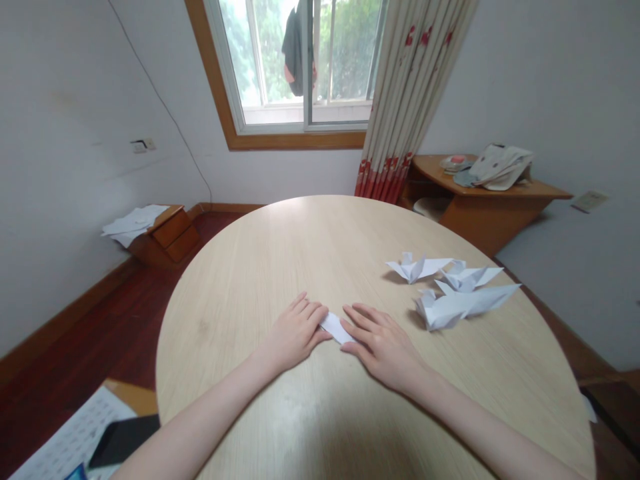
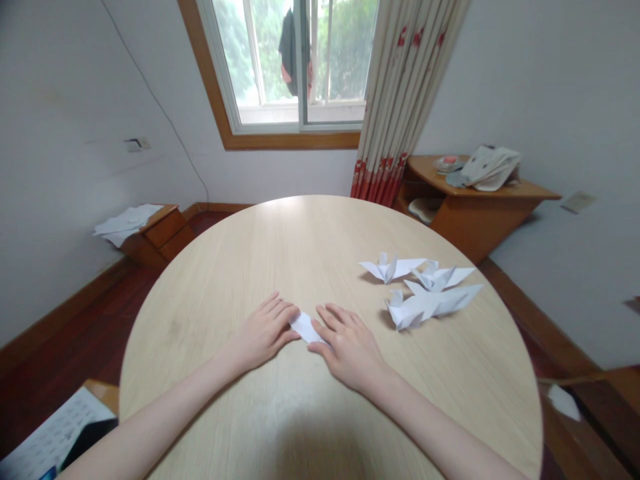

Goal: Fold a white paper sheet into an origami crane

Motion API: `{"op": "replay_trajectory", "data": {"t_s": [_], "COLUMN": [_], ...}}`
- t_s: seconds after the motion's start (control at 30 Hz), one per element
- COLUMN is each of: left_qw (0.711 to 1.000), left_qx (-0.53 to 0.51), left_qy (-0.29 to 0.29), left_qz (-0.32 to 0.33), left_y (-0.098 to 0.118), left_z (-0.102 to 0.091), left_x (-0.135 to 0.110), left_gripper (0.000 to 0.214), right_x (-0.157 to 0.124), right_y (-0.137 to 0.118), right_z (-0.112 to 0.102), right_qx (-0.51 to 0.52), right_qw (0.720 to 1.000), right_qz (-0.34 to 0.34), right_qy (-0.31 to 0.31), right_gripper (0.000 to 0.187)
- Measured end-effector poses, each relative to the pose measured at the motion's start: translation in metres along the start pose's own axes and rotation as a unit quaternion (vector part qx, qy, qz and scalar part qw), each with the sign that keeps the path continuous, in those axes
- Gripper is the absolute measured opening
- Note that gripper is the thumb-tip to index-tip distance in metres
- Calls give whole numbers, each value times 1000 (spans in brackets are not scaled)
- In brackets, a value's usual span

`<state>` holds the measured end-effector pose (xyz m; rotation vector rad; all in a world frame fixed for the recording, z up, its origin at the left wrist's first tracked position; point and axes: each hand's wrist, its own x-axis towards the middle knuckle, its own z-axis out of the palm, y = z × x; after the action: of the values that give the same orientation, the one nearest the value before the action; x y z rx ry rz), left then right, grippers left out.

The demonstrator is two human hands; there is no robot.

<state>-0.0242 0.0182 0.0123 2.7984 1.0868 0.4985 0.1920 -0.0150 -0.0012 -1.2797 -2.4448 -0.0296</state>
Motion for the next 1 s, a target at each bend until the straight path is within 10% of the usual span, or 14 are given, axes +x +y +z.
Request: {"op": "replay_trajectory", "data": {"t_s": [1.0], "left_qw": [995], "left_qx": [-52], "left_qy": [-13], "left_qz": [-83], "left_y": [5], "left_z": [0], "left_x": [-2], "left_gripper": [28], "right_x": [2], "right_y": [6], "right_z": [7], "right_qx": [125], "right_qw": [992], "right_qz": [-18], "right_qy": [7], "right_gripper": [40]}}
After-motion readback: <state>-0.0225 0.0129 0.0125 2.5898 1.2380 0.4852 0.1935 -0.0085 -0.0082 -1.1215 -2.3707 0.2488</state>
